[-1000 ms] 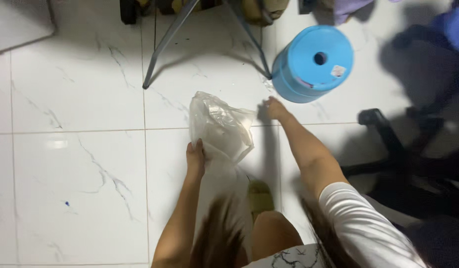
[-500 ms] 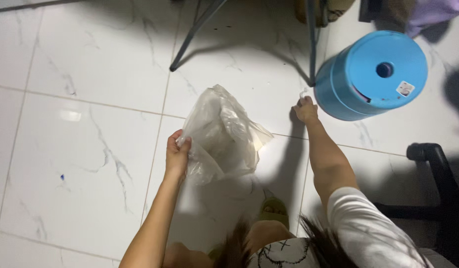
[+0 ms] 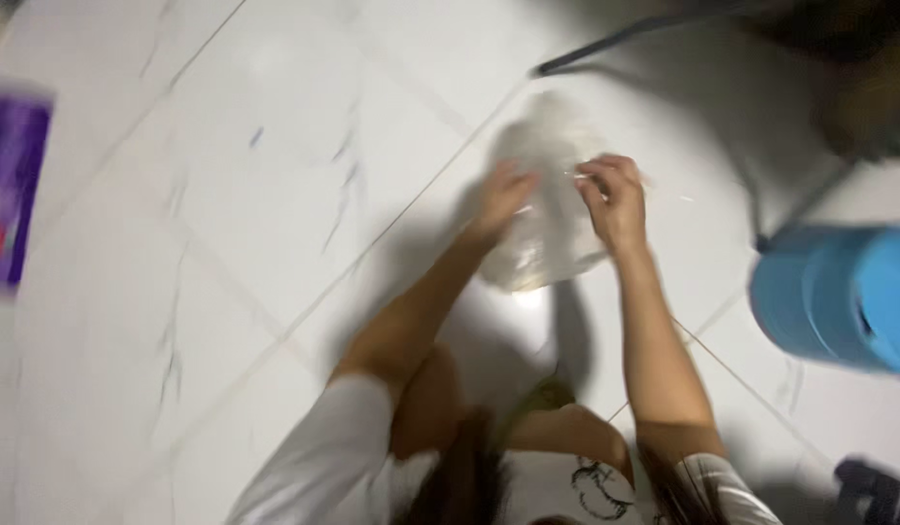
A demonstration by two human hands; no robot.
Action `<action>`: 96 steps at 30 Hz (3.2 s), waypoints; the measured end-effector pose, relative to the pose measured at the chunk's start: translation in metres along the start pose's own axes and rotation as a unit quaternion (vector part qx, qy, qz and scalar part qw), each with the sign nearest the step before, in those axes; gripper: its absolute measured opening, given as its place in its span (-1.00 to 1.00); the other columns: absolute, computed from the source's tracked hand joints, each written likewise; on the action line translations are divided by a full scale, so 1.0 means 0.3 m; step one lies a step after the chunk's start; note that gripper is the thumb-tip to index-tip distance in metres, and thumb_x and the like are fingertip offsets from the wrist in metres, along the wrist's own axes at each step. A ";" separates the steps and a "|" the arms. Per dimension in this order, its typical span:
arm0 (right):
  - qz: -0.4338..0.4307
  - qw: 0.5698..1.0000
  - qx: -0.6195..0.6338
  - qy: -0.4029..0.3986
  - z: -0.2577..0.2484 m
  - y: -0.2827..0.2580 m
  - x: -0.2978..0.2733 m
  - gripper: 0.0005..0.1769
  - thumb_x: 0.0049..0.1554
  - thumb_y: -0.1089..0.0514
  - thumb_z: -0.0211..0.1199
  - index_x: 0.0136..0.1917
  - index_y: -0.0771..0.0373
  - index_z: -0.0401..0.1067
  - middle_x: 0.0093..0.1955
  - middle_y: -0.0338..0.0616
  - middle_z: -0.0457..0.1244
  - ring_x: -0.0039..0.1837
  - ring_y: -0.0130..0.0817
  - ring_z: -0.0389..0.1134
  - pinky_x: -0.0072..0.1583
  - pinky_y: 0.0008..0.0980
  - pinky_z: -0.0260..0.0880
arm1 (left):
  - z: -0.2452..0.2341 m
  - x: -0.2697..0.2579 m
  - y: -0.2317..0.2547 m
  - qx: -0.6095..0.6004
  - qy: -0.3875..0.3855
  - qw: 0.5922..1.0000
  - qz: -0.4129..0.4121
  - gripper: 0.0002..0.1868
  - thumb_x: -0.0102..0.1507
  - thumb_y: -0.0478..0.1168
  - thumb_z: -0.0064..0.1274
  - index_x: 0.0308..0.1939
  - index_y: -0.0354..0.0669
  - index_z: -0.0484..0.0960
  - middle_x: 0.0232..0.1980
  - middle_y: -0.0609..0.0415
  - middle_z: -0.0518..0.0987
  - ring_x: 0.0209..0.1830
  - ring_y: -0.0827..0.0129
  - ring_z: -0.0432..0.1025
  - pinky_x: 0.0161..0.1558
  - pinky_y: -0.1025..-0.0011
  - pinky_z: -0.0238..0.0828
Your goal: The person organizes a cluttered room by sorting various items on a desk and floor. They handle a plastic bag, a black pouch, a fly swatter, a lint roller, and clothes, moving them to different locations. The person also handles an iron and a dust mop, placing them on a cabinet.
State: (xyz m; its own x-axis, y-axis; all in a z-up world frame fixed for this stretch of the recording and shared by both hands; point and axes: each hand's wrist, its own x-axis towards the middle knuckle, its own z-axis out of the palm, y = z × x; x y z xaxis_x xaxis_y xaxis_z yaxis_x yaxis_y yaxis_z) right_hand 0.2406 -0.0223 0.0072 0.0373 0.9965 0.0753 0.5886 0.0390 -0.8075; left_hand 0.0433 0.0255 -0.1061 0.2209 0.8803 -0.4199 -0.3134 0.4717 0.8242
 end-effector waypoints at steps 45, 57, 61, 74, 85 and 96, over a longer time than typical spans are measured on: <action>-0.195 0.956 -0.186 -0.111 0.436 -0.086 0.060 -0.58 -0.08 0.51 0.22 0.04 0.28 0.58 0.10 0.12 0.38 0.10 0.11 0.40 0.13 -0.10 0.39 | -0.724 -0.585 -0.482 0.317 0.232 0.917 0.065 -0.69 0.35 -0.07 0.10 -0.17 -0.31 0.60 -0.18 -0.05 0.59 -0.14 0.22 0.48 -0.02 0.19 0.50; -0.135 0.886 -0.297 -0.330 0.110 -0.491 -0.416 -0.78 0.09 0.33 0.16 -0.04 0.18 0.56 0.11 -0.02 0.38 0.12 0.01 0.41 0.11 -0.06 0.42 | -0.139 -0.648 0.255 0.228 0.105 0.968 -0.020 -0.10 0.20 -0.22 0.22 0.55 -0.14 0.08 0.08 -0.26 0.67 0.01 0.11 0.62 0.06 0.26 0.58; 0.047 0.896 -0.254 -0.361 -0.089 -0.639 -0.665 -0.61 0.06 0.23 0.17 0.18 0.24 0.47 0.20 0.12 0.35 0.22 0.11 0.37 0.23 -0.07 0.38 | 0.153 -1.071 0.472 0.297 0.013 0.936 0.188 -0.04 0.13 -0.52 -0.06 0.63 -0.18 0.00 0.34 -0.25 0.47 0.04 0.14 0.55 0.11 0.24 0.48; 0.291 0.870 -0.193 -0.349 -0.630 -1.263 -1.582 -0.34 0.00 0.21 0.25 0.39 0.28 0.28 0.29 0.19 0.32 0.33 0.09 0.35 0.35 -0.15 0.35 | 0.622 -2.297 0.985 0.595 -0.338 0.729 -0.011 -0.07 0.12 -0.42 0.08 0.57 -0.11 0.10 0.46 -0.17 0.20 0.05 0.15 0.45 0.00 0.30 0.54; 0.234 0.867 -0.232 -0.373 -0.562 -1.445 -1.919 -0.41 0.08 0.21 0.04 0.40 0.09 0.40 0.36 0.09 0.28 0.42 0.02 0.26 0.41 -0.11 0.23 | 0.202 -2.481 0.614 0.524 -0.053 0.823 0.212 -0.13 0.05 -0.32 0.16 0.46 -0.14 0.25 0.47 -0.22 0.23 0.42 -0.13 0.22 0.32 0.13 0.27; -0.007 0.987 0.014 -0.161 0.066 -1.902 -1.545 -0.56 0.07 0.36 0.16 0.23 0.24 0.50 0.27 0.06 0.33 0.25 0.03 0.37 0.31 -0.17 0.36 | -0.562 -2.428 1.072 0.522 0.156 0.836 0.066 -0.06 0.08 -0.40 0.08 0.55 -0.06 0.11 0.46 -0.25 0.21 0.32 -0.15 0.34 0.19 0.13 0.39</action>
State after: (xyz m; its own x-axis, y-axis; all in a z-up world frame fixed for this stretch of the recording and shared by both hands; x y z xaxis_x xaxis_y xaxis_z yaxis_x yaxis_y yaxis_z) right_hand -0.1284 -0.5049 0.4216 -0.2311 0.9678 -0.1000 0.5653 0.0499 -0.8234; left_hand -0.3739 -0.4554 0.4007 -0.0553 0.9683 -0.2435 0.6976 0.2120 0.6844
